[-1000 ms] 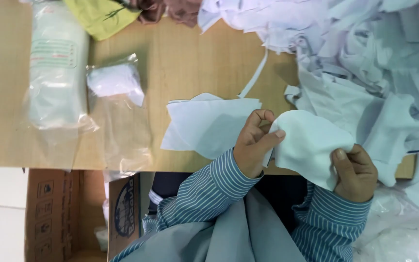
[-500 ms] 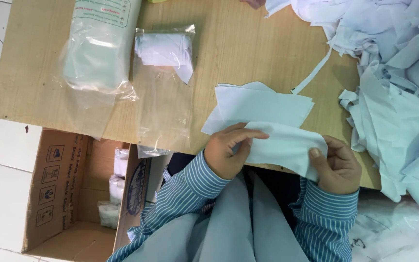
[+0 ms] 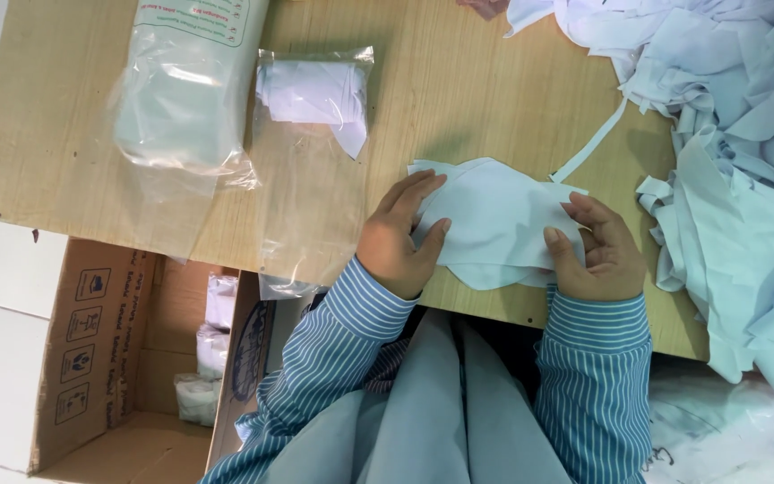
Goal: The person folds white face masks by hand on a wooden table, then places one folded mask into a clear plastic bag. The person continues folding additional masks and stacking them on the table.
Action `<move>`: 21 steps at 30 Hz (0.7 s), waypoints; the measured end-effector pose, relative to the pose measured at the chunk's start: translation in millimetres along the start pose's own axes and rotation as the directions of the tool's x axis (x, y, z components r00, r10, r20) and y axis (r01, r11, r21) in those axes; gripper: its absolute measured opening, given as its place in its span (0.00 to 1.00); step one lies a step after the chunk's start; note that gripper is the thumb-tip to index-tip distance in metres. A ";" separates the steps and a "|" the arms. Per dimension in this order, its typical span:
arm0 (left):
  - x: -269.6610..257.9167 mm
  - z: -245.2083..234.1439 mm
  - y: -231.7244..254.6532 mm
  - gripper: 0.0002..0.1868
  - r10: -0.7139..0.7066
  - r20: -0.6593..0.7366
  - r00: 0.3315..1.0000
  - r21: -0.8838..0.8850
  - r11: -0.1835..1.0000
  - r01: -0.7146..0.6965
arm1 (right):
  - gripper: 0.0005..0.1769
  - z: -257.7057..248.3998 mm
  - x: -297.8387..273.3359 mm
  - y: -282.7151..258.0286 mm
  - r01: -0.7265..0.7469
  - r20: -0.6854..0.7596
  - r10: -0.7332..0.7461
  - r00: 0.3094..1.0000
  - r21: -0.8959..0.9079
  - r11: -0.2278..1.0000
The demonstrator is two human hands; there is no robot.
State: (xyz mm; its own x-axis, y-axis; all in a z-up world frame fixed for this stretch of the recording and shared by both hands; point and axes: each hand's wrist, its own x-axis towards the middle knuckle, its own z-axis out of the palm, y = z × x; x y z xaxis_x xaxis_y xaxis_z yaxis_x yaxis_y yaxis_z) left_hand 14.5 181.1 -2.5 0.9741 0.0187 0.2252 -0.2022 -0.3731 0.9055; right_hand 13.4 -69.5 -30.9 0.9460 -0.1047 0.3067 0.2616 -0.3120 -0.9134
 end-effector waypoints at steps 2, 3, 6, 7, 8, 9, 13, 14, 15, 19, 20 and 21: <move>-3.0 -2.7 -5.4 0.24 -0.017 -0.006 1.000 0.021 1.000 0.017 | 0.22 -1.6 -2.6 -2.5 0.017 -0.007 -0.017 1.000 -0.019 1.000; -4.5 -4.4 -7.8 0.24 -0.032 -0.015 0.999 0.042 0.999 0.032 | 0.22 -2.2 -3.8 -4.1 0.037 -0.013 -0.037 0.999 -0.037 0.999; -2.4 -5.5 -14.4 0.24 -0.044 -0.007 0.999 0.066 0.997 0.044 | 0.21 -5.9 -5.8 -3.7 0.040 -0.001 -0.040 0.999 -0.081 0.996; -4.5 -4.5 -13.9 0.24 -0.044 -0.005 0.999 0.064 0.997 0.045 | 0.21 -7.0 -8.1 -7.7 0.039 -0.001 -0.039 0.999 -0.083 0.996; -2.3 -4.5 -14.2 0.23 -0.051 -0.006 0.999 0.063 0.997 0.051 | 0.19 -6.0 -5.6 -10.7 0.029 -0.001 -0.029 1.000 -0.075 0.997; 0.0 -4.7 -14.6 0.23 -0.057 -0.008 0.998 0.063 0.996 0.057 | 0.18 -4.6 -3.3 -13.7 0.019 0.000 -0.019 1.000 -0.067 0.998; 6.1 -9.3 -17.2 0.22 -0.051 -0.042 0.998 0.074 0.996 0.054 | 0.17 -2.8 -2.4 -17.2 0.035 0.002 -0.035 0.999 -0.056 0.998; 7.4 -11.3 -17.6 0.23 -0.055 -0.042 0.998 0.084 0.995 0.058 | 0.18 -2.6 -2.5 -19.3 0.038 0.005 -0.037 0.999 -0.064 0.997; 8.7 -13.4 -18.1 0.23 -0.059 -0.042 0.997 0.093 0.994 0.063 | 0.18 -2.4 -2.5 -21.4 0.040 0.009 -0.039 0.999 -0.073 0.997; 8.4 -18.5 -15.7 0.23 -0.082 -0.023 0.996 0.128 0.988 0.084 | 0.18 -4.7 -2.3 -22.1 0.089 0.009 -0.088 0.996 -0.128 0.988; 7.7 -19.0 -15.9 0.23 -0.095 -0.029 0.995 0.130 0.987 0.098 | 0.19 -3.8 -1.6 -27.0 0.090 0.023 -0.087 0.996 -0.174 0.981; 7.0 -19.5 -15.8 0.23 -0.109 -0.035 0.993 0.132 0.985 0.112 | 0.19 -2.9 -0.9 -32.1 0.092 0.037 -0.086 0.996 -0.219 0.971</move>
State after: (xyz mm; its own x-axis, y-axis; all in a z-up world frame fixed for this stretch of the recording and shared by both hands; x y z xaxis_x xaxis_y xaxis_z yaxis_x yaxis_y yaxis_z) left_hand 22.6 205.3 -8.3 0.9862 0.0912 0.1379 -0.0764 -0.4882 0.8694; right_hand 3.5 -62.1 -1.1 0.9265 -0.0428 0.3738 0.2988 -0.5199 -0.8003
